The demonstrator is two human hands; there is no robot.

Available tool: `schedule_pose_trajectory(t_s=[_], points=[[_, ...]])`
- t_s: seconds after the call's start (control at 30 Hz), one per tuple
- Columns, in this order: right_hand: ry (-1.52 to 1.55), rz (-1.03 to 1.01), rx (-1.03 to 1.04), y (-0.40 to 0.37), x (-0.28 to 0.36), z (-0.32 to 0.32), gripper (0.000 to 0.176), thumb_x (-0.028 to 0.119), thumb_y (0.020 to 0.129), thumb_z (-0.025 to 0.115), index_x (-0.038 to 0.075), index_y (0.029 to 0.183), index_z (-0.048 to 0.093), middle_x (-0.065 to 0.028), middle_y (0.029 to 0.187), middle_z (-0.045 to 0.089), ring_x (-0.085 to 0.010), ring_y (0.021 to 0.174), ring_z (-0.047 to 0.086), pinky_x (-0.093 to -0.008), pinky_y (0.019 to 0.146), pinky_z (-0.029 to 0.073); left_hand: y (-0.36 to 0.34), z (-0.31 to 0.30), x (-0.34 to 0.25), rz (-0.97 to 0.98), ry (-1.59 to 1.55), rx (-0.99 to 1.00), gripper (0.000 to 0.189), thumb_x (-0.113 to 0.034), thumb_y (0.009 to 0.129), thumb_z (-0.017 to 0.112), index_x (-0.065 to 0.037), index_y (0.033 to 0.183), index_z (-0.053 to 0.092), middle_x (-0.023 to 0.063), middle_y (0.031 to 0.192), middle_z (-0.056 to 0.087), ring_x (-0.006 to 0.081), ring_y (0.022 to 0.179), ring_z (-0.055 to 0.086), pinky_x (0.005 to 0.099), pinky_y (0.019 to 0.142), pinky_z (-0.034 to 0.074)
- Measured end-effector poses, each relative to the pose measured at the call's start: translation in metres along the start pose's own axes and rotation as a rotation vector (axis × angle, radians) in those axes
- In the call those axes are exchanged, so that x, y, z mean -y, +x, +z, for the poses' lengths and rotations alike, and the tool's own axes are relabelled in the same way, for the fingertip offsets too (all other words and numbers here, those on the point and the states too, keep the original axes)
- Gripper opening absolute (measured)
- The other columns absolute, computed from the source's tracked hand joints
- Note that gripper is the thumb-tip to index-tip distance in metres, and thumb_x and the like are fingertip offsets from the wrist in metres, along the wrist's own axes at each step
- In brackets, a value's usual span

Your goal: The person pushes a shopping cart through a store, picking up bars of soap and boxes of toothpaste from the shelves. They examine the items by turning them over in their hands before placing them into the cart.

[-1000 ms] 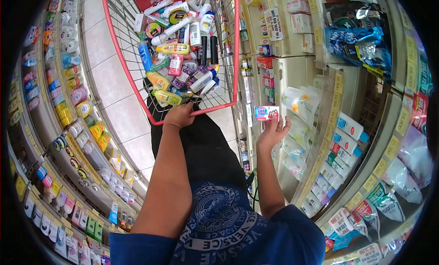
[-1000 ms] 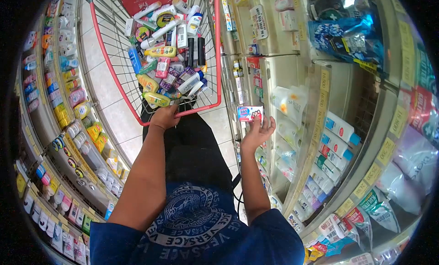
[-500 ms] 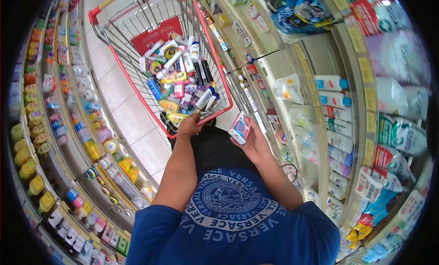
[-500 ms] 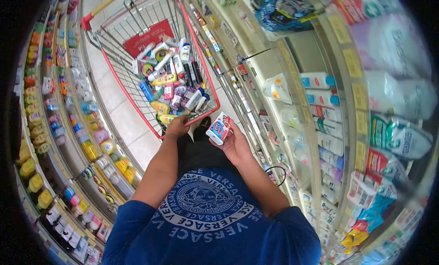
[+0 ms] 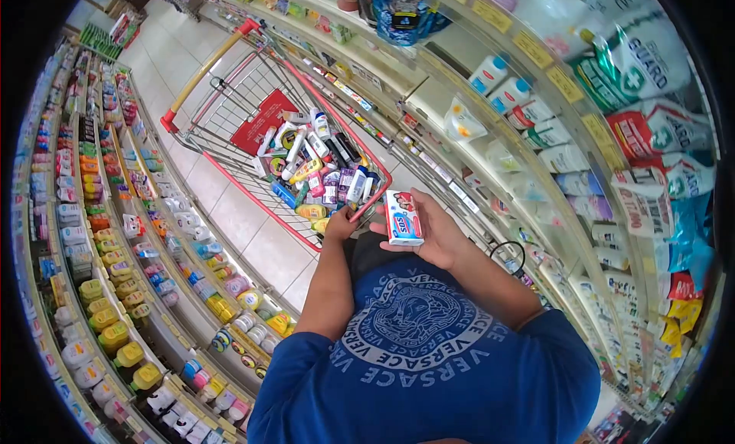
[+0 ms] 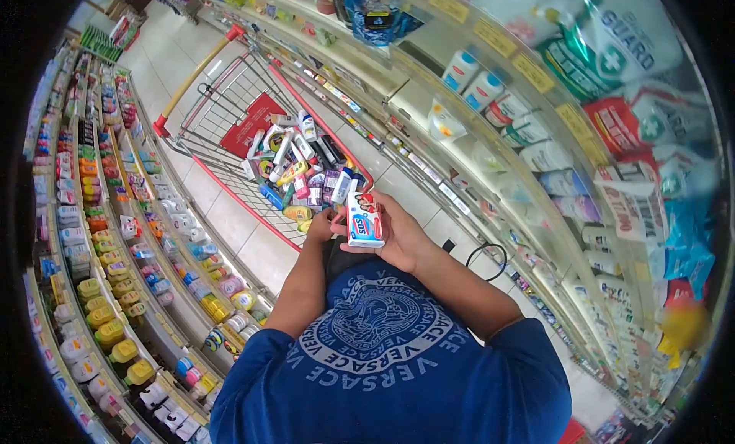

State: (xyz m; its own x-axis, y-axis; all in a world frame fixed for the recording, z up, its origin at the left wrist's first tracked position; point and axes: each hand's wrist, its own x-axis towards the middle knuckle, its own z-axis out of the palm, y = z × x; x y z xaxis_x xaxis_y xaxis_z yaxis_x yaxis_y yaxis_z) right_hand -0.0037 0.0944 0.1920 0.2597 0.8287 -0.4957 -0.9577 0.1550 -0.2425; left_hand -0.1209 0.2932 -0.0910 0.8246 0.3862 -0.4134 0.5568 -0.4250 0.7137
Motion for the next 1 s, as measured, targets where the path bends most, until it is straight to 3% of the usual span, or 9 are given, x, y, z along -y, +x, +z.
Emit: schedule_pose_trajectory(t_s=[0.13, 0.27, 0.33, 0.43, 0.6, 0.67, 0.73, 0.83, 1.0], points=[[-0.001, -0.106, 0.056, -0.028, 0.0, 0.009, 0.048, 0.039, 0.091, 0.032, 0.004, 0.123, 0.042, -0.0173, 0.118, 0.052, -0.0341, 0.106, 0.054, -0.0527, 0.085, 0.045, 0.003, -0.004, -0.002, -0.131, -0.155, 0.192, 0.041, -0.017, 0.061, 0.073, 0.0, 0.092, 0.054, 0.0119, 0.082, 0.062, 0.0205, 0.073, 0.06, 0.0311, 0.068, 0.047], [0.008, -0.287, 0.11, -0.047, -0.007, 0.011, 0.046, 0.029, 0.088, 0.032, 0.005, 0.127, 0.038, -0.0183, 0.119, 0.051, -0.0357, 0.104, 0.054, -0.0534, 0.086, 0.045, 0.0, -0.006, 0.033, 0.138, -0.07, 0.235, 0.055, -0.018, 0.06, 0.075, 0.001, 0.106, 0.052, 0.0122, 0.093, 0.059, 0.0217, 0.084, 0.059, 0.0339, 0.076, 0.046], [0.051, -0.341, 0.119, -0.052, -0.016, 0.011, 0.046, 0.026, 0.088, 0.033, 0.006, 0.129, 0.036, -0.0185, 0.118, 0.051, -0.0364, 0.104, 0.054, -0.0533, 0.086, 0.045, -0.014, -0.013, 0.06, 0.246, 0.053, 0.216, 0.055, -0.021, 0.064, 0.072, 0.001, 0.11, 0.051, 0.0147, 0.099, 0.057, 0.0266, 0.089, 0.059, 0.0366, 0.078, 0.046], [0.012, -0.478, 0.095, -0.06, -0.03, 0.022, 0.045, 0.025, 0.088, 0.034, 0.008, 0.13, 0.035, -0.0186, 0.117, 0.051, -0.0363, 0.103, 0.055, -0.0528, 0.086, 0.045, -0.048, -0.035, 0.047, 0.102, 0.482, 0.263, 0.05, -0.025, 0.07, 0.067, -0.001, 0.11, 0.05, 0.0158, 0.102, 0.056, 0.0311, 0.092, 0.058, 0.0414, 0.079, 0.045], [0.122, -0.57, 0.054, -0.05, -0.056, 0.036, 0.033, 0.023, 0.088, 0.037, 0.009, 0.118, 0.043, -0.0173, 0.113, 0.054, -0.0341, 0.103, 0.054, -0.0474, 0.079, 0.048, -0.069, -0.022, 0.081, 0.358, 0.726, -0.049, 0.028, -0.015, 0.081, 0.05, -0.007, 0.108, 0.048, 0.0124, 0.097, 0.057, 0.0277, 0.096, 0.054, 0.0428, 0.082, 0.038], [0.133, -0.528, 0.017, -0.046, -0.063, 0.038, 0.028, 0.024, 0.088, 0.037, 0.009, 0.111, 0.046, -0.0146, 0.108, 0.056, -0.0294, 0.097, 0.056, -0.0442, 0.076, 0.049, -0.072, -0.026, 0.086, 0.284, 0.626, 0.033, 0.027, -0.011, 0.081, 0.046, -0.01, 0.107, 0.05, 0.0152, 0.107, 0.054, 0.0291, 0.108, 0.048, 0.0454, 0.092, 0.034], [0.212, -0.347, 0.15, -0.035, -0.072, 0.027, 0.028, 0.025, 0.088, 0.038, 0.008, 0.108, 0.048, -0.01, 0.1, 0.056, -0.0222, 0.085, 0.055, -0.0394, 0.071, 0.048, -0.082, -0.027, 0.094, 0.501, 0.801, -0.341, 0.031, -0.01, 0.08, 0.047, -0.013, 0.111, 0.051, 0.0172, 0.121, 0.044, 0.0326, 0.122, 0.035, 0.0536, 0.099, 0.026], [0.347, -0.256, 0.216, -0.03, -0.088, 0.04, 0.027, 0.026, 0.087, 0.038, 0.005, 0.101, 0.05, -0.005, 0.088, 0.052, -0.0164, 0.072, 0.05, -0.0316, 0.061, 0.041, -0.102, -0.047, 0.076, 0.3, 0.89, -0.18, 0.037, -0.01, 0.078, 0.051, -0.016, 0.115, 0.051, 0.0149, 0.132, 0.034, 0.0345, 0.131, 0.019, 0.062, 0.1, 0.017], [0.606, -0.103, 0.454, -0.021, -0.109, 0.046, 0.024, 0.024, 0.085, 0.035, 0.005, 0.096, 0.046, -0.0042, 0.087, 0.05, -0.0158, 0.068, 0.048, -0.0297, 0.058, 0.037, -0.09, -0.043, 0.109, 0.419, 0.841, -0.173, 0.044, -0.019, 0.074, 0.06, -0.017, 0.117, 0.05, 0.0101, 0.131, 0.034, 0.0337, 0.132, 0.016, 0.0644, 0.096, 0.022]])
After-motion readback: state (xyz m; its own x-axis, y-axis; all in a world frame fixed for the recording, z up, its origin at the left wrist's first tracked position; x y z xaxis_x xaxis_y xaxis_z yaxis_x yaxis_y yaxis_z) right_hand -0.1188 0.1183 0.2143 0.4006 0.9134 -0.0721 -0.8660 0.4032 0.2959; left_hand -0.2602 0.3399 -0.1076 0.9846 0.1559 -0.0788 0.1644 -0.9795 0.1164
